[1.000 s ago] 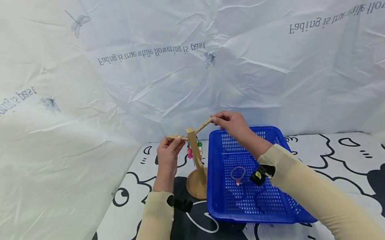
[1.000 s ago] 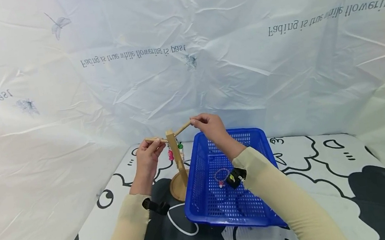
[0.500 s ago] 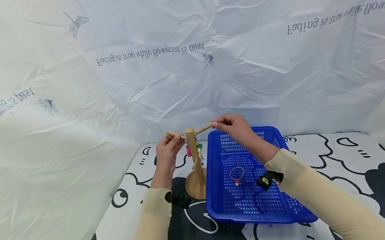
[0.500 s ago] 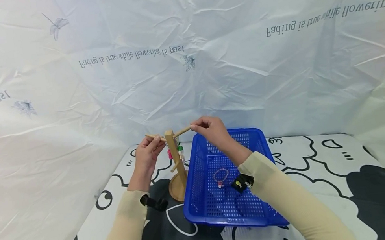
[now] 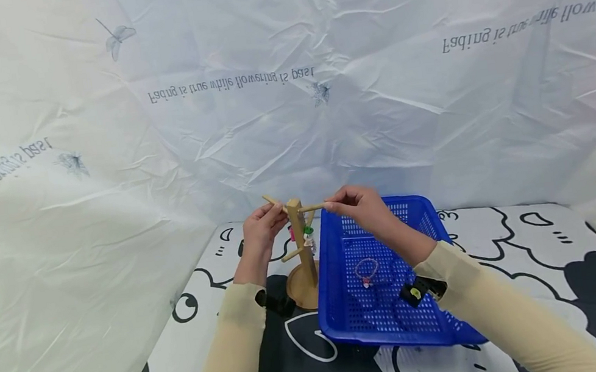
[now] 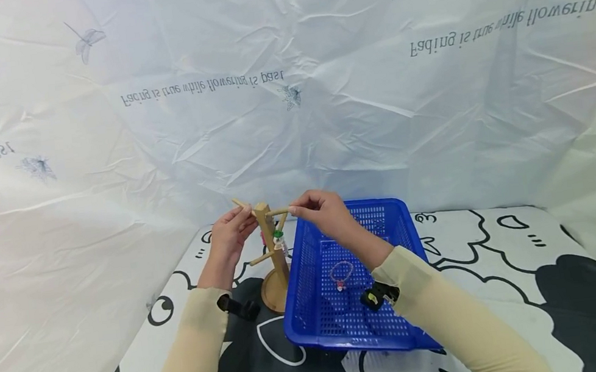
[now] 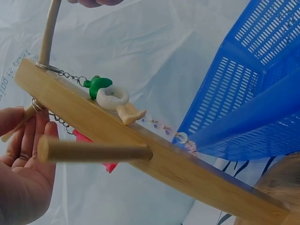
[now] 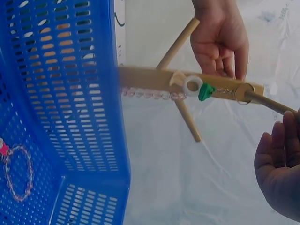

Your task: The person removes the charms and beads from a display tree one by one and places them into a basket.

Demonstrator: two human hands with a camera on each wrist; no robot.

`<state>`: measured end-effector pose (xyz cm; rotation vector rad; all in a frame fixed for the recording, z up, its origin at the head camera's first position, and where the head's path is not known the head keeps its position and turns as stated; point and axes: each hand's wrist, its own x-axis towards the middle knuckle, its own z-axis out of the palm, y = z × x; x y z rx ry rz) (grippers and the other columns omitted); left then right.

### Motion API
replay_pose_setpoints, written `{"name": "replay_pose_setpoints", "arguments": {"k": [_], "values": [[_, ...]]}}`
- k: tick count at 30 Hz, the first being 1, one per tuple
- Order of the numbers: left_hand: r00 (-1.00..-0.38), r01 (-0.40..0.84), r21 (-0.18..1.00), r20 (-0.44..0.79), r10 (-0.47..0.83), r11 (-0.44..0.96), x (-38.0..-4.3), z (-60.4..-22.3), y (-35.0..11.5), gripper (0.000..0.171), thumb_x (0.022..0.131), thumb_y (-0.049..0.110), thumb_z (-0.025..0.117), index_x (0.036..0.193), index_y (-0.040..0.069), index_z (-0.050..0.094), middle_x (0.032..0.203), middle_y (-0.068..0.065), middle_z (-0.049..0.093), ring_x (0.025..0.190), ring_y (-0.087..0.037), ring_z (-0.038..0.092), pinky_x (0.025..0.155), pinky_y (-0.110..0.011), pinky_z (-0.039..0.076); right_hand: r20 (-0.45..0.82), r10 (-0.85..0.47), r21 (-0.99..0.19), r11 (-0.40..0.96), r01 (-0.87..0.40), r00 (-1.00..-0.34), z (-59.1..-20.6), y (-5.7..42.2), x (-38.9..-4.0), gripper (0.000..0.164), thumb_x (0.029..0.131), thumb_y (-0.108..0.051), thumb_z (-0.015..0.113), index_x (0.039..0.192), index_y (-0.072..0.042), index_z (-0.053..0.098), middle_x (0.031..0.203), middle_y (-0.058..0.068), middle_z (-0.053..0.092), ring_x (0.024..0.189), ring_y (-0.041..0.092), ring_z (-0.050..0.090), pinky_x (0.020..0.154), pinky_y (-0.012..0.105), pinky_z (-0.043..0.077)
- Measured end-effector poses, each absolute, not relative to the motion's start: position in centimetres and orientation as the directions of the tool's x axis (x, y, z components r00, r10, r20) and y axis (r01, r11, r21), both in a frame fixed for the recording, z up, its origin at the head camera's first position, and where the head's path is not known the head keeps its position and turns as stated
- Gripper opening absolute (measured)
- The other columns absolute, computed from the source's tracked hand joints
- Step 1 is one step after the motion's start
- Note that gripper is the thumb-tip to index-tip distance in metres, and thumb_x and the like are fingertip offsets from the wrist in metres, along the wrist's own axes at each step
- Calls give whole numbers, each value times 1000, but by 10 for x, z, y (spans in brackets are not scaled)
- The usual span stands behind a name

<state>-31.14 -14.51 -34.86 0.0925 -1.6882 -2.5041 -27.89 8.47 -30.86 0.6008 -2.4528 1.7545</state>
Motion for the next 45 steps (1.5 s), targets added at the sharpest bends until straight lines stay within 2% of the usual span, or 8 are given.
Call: {"name": "replay_pose_setpoints", "arguments": {"k": [3, 10, 14, 19, 28, 35, 42, 45], "values": [[-992, 41, 939, -3, -127, -342, -313, -346, -145, 5, 100, 7, 64, 101, 5, 69, 72, 6, 72, 70, -5, 71, 72, -17, 62, 285, -285, -892, 271, -362, -915, -309, 81, -275, 20, 101, -15, 65, 107, 3, 71, 107, 11, 74, 82, 6, 60, 74, 22, 52], [-993, -3, 970, -32, -114, -244, -318, -338, -142, 37, 99, 10, 66, 130, -9, 62, 81, 5, 73, 75, -5, 72, 76, -18, 63, 336, -321, -887, 207, -412, -885, -311, 69, -266, 16, 100, -10, 65, 102, 5, 70, 101, 14, 71, 76, 8, 56, 69, 22, 48], [-996, -36, 982, -51, -78, -184, -322, -335, -140, 39, 100, 12, 66, 133, -8, 62, 87, 3, 73, 78, -6, 72, 79, -20, 63, 370, -332, -894, 127, -430, -868, -316, 60, -260, 14, 99, -7, 65, 101, 7, 69, 99, 11, 71, 78, 4, 61, 71, 20, 52], [-997, -72, 985, -75, -15, -159, -327, -335, -143, 38, 101, 11, 64, 133, -8, 61, 83, 5, 73, 78, -6, 71, 77, -19, 62, 393, -330, -900, 54, -433, -858, -322, 49, -255, 13, 99, -5, 65, 100, 8, 67, 94, 0, 71, 80, 2, 65, 77, 20, 57], [-995, -80, 987, -72, 63, -140, -331, -335, -148, 37, 102, 13, 62, 133, -7, 61, 77, 9, 72, 76, -4, 70, 74, -17, 60, 419, -312, -890, 45, -453, -853, -323, 35, -248, 12, 97, -4, 67, 97, 9, 67, 90, 9, 69, 73, 4, 62, 69, 19, 54], [-992, -87, 987, -73, 103, -136, -331, -334, -147, 41, 104, 13, 59, 138, -9, 56, 77, 10, 72, 75, -3, 70, 73, -16, 60, 425, -305, -884, 62, -463, -852, -322, 32, -244, 10, 97, -3, 66, 97, 6, 67, 93, 19, 66, 78, 18, 66, 69, 19, 54], [-991, -99, 991, -91, 94, -93, -324, -330, -147, 44, 103, 18, 61, 139, -6, 57, 84, 9, 71, 80, -3, 70, 77, -16, 60, 446, -310, -873, 56, -484, -840, -323, 31, -242, 11, 97, -3, 66, 96, 7, 66, 91, 21, 65, 73, 2, 62, 69, 22, 54], [-991, -92, 993, -85, 101, -67, -322, -329, -148, 44, 104, 20, 60, 139, -6, 57, 92, 5, 72, 84, -4, 69, 82, -18, 60, 445, -297, -874, 65, -482, -845, -324, 30, -241, 10, 97, -4, 66, 95, 6, 66, 89, 18, 66, 73, 7, 63, 69, 22, 54]]}}
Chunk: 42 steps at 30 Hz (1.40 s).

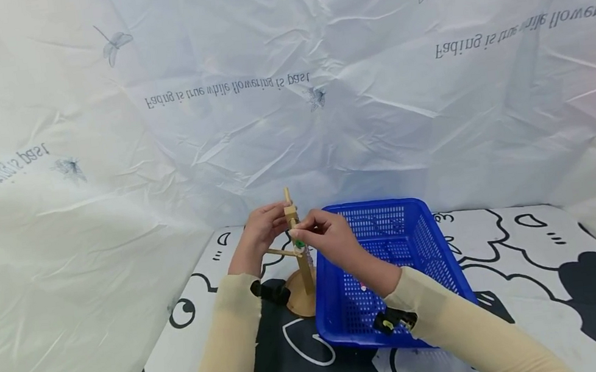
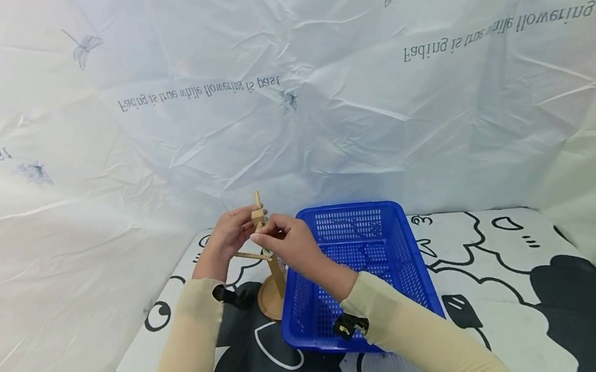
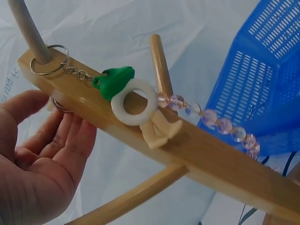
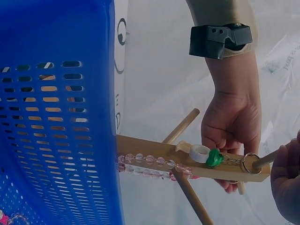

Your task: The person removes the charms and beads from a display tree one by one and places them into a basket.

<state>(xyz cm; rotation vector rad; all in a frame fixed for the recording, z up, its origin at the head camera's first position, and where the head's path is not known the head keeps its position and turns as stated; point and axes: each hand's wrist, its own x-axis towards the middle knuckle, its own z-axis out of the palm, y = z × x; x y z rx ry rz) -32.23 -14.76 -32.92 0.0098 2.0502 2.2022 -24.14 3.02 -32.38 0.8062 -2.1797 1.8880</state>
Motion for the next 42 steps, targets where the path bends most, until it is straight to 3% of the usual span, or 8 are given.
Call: {"name": "replay_pose_setpoints", "arguments": {"k": [5, 9, 14, 18, 23, 30, 38, 42], "values": [[-991, -31, 999, -26, 132, -35, -319, -330, -155, 48, 106, 23, 55, 145, -4, 51, 133, -19, 66, 100, -6, 68, 107, -28, 56, 439, -285, -876, 74, -476, -852, -323, 29, -239, 10, 97, -5, 67, 95, 5, 67, 92, 23, 67, 75, 16, 65, 69, 22, 54], [-990, 42, 998, 48, 131, -49, -315, -332, -164, 48, 107, 21, 53, 149, -1, 48, 151, -24, 53, 110, -4, 66, 116, -32, 50, 440, -287, -875, 75, -478, -851, -323, 28, -239, 10, 97, -5, 67, 95, 5, 67, 95, 26, 67, 74, 12, 65, 69, 21, 54], [-987, 136, 984, 144, 70, -111, -308, -341, -173, 45, 106, 17, 55, 144, -6, 51, 124, -7, 71, 104, 0, 69, 101, -20, 57, 455, -280, -867, 74, -492, -845, -323, 27, -238, 10, 97, -4, 67, 95, 5, 67, 93, 25, 67, 72, 3, 61, 68, 21, 54], [-983, 180, 964, 184, 5, -198, -303, -354, -178, 39, 104, 11, 56, 138, -8, 53, 102, 8, 71, 100, -1, 70, 93, -16, 58, 463, -272, -863, 78, -499, -844, -323, 26, -238, 10, 96, -4, 67, 96, 6, 67, 92, 26, 67, 70, 0, 59, 68, 24, 55], [-979, 205, 928, 190, -77, -311, -294, -376, -182, 31, 103, 5, 54, 132, -6, 55, 101, 8, 71, 101, -3, 70, 93, -17, 58, 458, -268, -866, 81, -493, -848, -323, 25, -236, 10, 97, -5, 67, 97, 5, 68, 93, 26, 67, 70, 1, 58, 69, 26, 55], [-986, 151, 906, 109, -125, -396, -282, -406, -179, 22, 103, 6, 54, 122, 9, 63, 102, 11, 71, 102, -1, 70, 94, -17, 58, 457, -260, -868, 77, -491, -850, -325, 26, -236, 10, 97, -4, 67, 98, 5, 68, 95, 26, 67, 72, 1, 59, 70, 22, 56], [-989, 125, 868, 70, -131, -481, -275, -427, -166, 25, 103, 8, 58, 128, 6, 62, 104, 7, 72, 103, -3, 70, 92, -15, 59, 449, -254, -872, 84, -482, -857, -325, 26, -235, 10, 97, -5, 67, 98, 5, 68, 95, 26, 66, 71, 2, 59, 70, 23, 55], [-989, 121, 857, 59, -138, -500, -273, -434, -159, 18, 102, 2, 58, 113, 13, 67, 100, 6, 73, 99, -4, 72, 90, -16, 60, 453, -258, -869, 85, -487, -853, -326, 26, -236, 11, 97, -5, 67, 97, 6, 67, 94, 26, 66, 70, 0, 58, 68, 24, 55]]}}
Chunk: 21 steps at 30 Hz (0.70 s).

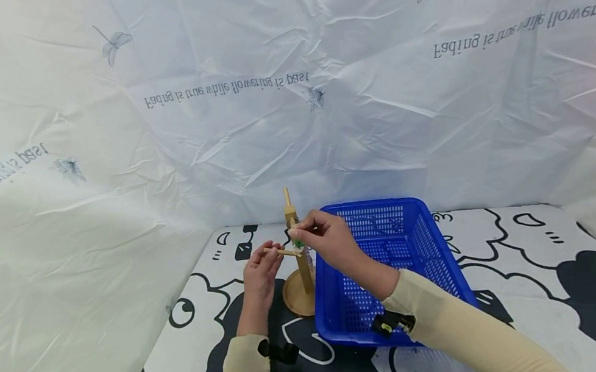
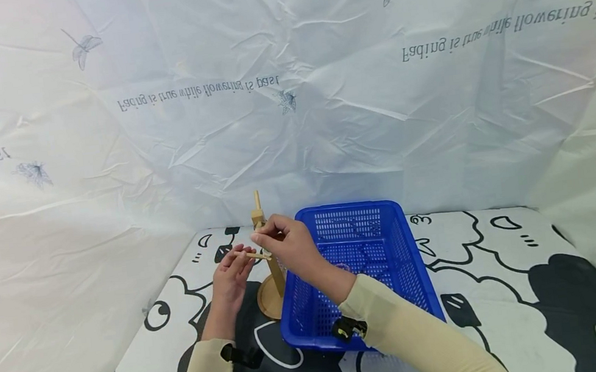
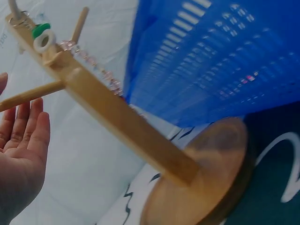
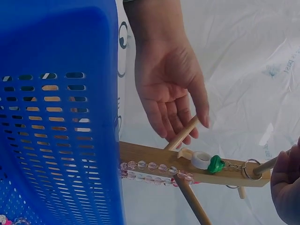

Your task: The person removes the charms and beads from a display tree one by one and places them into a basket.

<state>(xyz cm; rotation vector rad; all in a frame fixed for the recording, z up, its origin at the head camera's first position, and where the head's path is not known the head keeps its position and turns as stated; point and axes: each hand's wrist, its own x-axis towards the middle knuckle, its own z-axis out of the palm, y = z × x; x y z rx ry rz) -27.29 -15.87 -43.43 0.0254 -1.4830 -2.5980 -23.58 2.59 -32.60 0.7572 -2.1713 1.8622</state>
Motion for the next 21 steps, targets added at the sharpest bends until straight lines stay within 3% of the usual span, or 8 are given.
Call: {"name": "replay_pose_setpoints", "arguments": {"k": [5, 12, 21], "values": [[-986, 143, 835, 71, -153, -532, -273, -439, -150, 23, 101, -3, 57, 94, 17, 66, 92, 6, 71, 91, -4, 74, 87, -17, 62, 465, -264, -862, 83, -501, -845, -327, 26, -236, 11, 98, -5, 66, 97, 6, 66, 93, 27, 65, 69, -1, 57, 67, 23, 54], [-975, 152, 830, 37, -219, -537, -277, -441, -143, 10, 94, 3, 71, 95, 10, 64, 86, 5, 70, 83, -4, 74, 83, -18, 63, 481, -265, -853, 77, -516, -836, -328, 26, -236, 11, 98, -5, 65, 96, 6, 66, 93, 27, 65, 68, -1, 57, 66, 25, 54], [-971, 166, 871, 62, -232, -463, -281, -442, -144, 13, 96, -2, 66, 91, 10, 65, 83, 7, 70, 81, -3, 74, 80, -18, 63, 468, -256, -856, 109, -506, -846, -326, 26, -234, 9, 97, -6, 67, 97, 3, 69, 95, 25, 67, 70, -2, 58, 66, 20, 52]]}}
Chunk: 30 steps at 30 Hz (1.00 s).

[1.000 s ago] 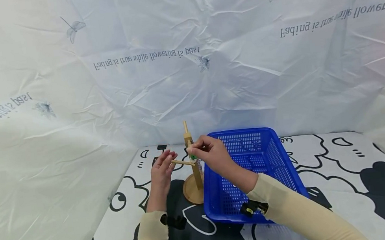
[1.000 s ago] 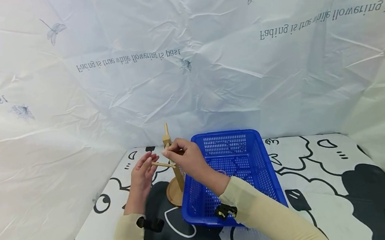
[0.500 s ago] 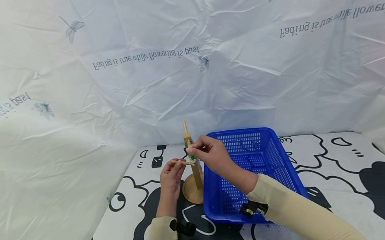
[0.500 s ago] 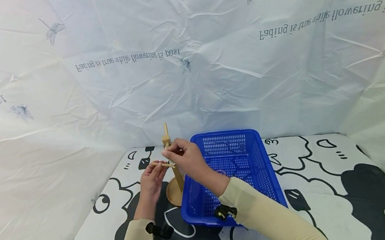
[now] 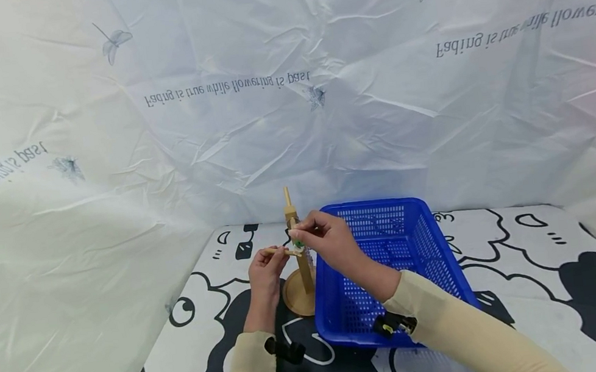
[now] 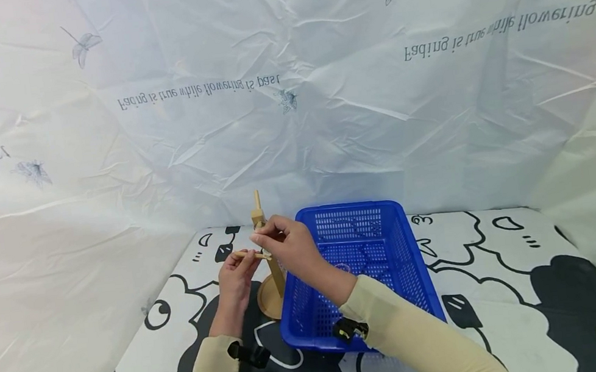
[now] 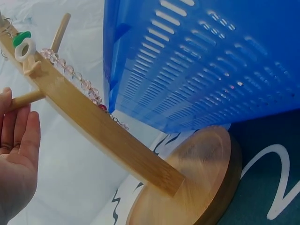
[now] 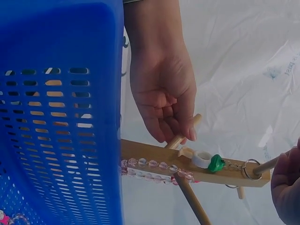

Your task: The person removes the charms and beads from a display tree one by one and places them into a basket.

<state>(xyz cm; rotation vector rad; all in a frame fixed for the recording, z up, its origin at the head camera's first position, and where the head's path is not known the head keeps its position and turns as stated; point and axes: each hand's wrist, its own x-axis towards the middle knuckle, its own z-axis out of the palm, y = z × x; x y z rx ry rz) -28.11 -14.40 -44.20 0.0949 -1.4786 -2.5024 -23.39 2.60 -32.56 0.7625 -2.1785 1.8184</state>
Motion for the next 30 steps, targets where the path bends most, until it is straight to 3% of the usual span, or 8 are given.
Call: {"name": "replay_pose_setpoints", "arguments": {"k": [10, 18, 24, 30], "values": [[-974, 186, 883, 109, -198, -431, -279, -440, -148, 9, 94, 2, 71, 92, 9, 66, 83, 8, 72, 81, -2, 73, 81, -17, 63, 465, -291, -817, 222, -532, -836, -322, 33, -235, 13, 98, -14, 68, 106, -4, 72, 105, 16, 72, 87, 21, 67, 75, 22, 57], [-978, 157, 894, 82, -191, -420, -278, -440, -145, 16, 96, -2, 67, 89, 13, 65, 84, 8, 70, 83, -2, 73, 82, -16, 62, 442, -222, -828, 273, -490, -869, -320, 38, -243, 19, 100, -19, 67, 111, -6, 73, 107, 15, 72, 93, 21, 66, 78, 24, 56], [-976, 160, 895, 80, -202, -416, -278, -441, -144, 22, 96, -6, 62, 88, 13, 64, 84, 7, 70, 83, -2, 73, 82, -16, 62, 380, -177, -864, 283, -416, -908, -323, 32, -254, 25, 100, -21, 66, 118, -3, 67, 112, 18, 69, 101, 28, 65, 89, 34, 58], [-973, 170, 904, 90, -215, -393, -279, -440, -148, 8, 94, 3, 72, 94, 5, 64, 85, 6, 70, 83, -3, 72, 82, -17, 62, 356, -133, -884, 275, -379, -925, -333, 25, -264, 27, 99, -18, 69, 119, 0, 66, 113, 20, 68, 100, 30, 64, 81, 26, 54]]}}
